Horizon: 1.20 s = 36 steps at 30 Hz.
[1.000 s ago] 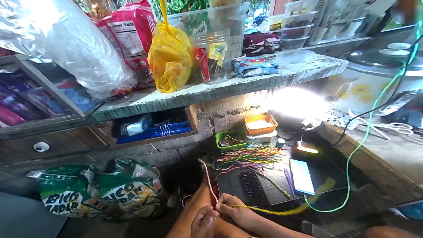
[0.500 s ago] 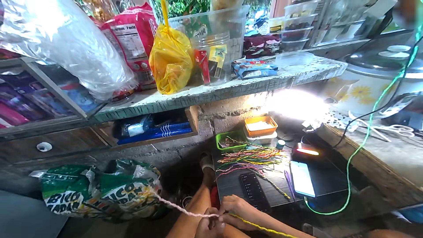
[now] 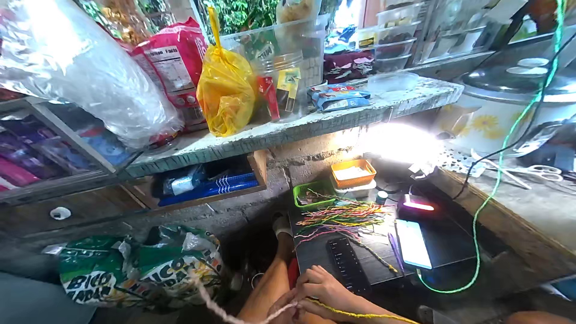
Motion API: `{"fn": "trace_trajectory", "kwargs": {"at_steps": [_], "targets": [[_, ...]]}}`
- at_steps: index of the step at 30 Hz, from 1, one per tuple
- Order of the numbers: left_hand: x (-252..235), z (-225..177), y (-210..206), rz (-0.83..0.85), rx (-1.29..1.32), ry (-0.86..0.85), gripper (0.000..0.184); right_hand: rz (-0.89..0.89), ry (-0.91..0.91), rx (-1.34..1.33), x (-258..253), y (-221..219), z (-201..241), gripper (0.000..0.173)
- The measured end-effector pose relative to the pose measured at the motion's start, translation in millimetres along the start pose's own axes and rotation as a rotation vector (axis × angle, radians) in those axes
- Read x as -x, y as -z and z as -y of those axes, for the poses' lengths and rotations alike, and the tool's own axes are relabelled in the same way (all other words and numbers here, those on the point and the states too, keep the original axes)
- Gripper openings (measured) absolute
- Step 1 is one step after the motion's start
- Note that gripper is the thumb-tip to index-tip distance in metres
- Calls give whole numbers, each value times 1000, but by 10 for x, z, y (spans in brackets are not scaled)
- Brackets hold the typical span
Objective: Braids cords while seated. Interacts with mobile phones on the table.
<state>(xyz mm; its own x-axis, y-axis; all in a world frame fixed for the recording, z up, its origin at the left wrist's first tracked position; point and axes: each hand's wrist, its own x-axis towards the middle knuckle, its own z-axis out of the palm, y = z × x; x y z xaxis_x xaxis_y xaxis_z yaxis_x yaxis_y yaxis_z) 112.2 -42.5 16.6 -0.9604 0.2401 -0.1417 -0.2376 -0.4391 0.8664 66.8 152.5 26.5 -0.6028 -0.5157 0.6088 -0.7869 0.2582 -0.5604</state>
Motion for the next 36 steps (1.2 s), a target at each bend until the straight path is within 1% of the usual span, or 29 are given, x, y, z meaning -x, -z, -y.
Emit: {"fn": "trace_trajectory", "kwargs": {"at_steps": [2,3,4,5,7,11,13,15,16,18,20,22,23,24,25,27,28,30,31,33,34,36], "targets": [[-30,-75,4,64,42,-15,28,-37,9,7,2,1,10,15],[-42,-147,-47,61,52,-8,30,-46,14,0,-4,14,22,14],[-56,-211,-116,26,46,6,26,-52,23,1,-2,16,27,12],[-53,-238,-173,-11,42,15,28,-62,32,3,4,6,30,11],[-16,-181,-183,-49,65,31,34,-77,40,-13,24,-40,18,10],[-1,-110,-84,-52,121,60,33,-115,-24,-149,25,-94,37,13],[-6,-80,-77,-72,151,47,34,-152,-151,-305,29,-125,78,15],[-20,-38,-85,-118,148,-2,34,-198,-335,-462,26,-169,122,18],[-18,-41,-106,-149,108,-31,31,-210,-439,-528,15,-179,150,19],[-1,-38,-148,-227,-98,-121,19,-208,-650,-644,-28,-163,201,18],[41,-39,-197,-278,-395,-237,11,-188,-825,-720,-90,-115,216,17],[83,-19,-236,-280,-647,-379,12,-174,-933,-778,-128,-93,195,16],[85,6,-241,-268,-708,-440,12,-169,-952,-801,-135,-87,181,16],[80,26,-241,-243,-691,-460,11,-162,-953,-822,-135,-79,166,15],[72,28,-233,-198,-606,-433,10,-145,-938,-839,-139,-59,156,14],[43,10,-168,-78,-303,-265,14,-90,-890,-836,-166,7,170,13],[39,-14,-136,-28,-154,-158,21,-49,-860,-823,-184,50,197,14],[55,-12,-25,100,77,-13,34,70,-749,-760,-217,156,260,17],[70,-24,20,214,120,40,37,123,-669,-714,-230,202,279,19],[78,-8,109,442,121,61,36,194,-504,-638,-233,238,273,19],[79,0,135,503,115,45,34,224,-443,-631,-237,241,263,18],[78,-3,169,567,100,15,31,264,-358,-657,-223,203,219,17]]}}
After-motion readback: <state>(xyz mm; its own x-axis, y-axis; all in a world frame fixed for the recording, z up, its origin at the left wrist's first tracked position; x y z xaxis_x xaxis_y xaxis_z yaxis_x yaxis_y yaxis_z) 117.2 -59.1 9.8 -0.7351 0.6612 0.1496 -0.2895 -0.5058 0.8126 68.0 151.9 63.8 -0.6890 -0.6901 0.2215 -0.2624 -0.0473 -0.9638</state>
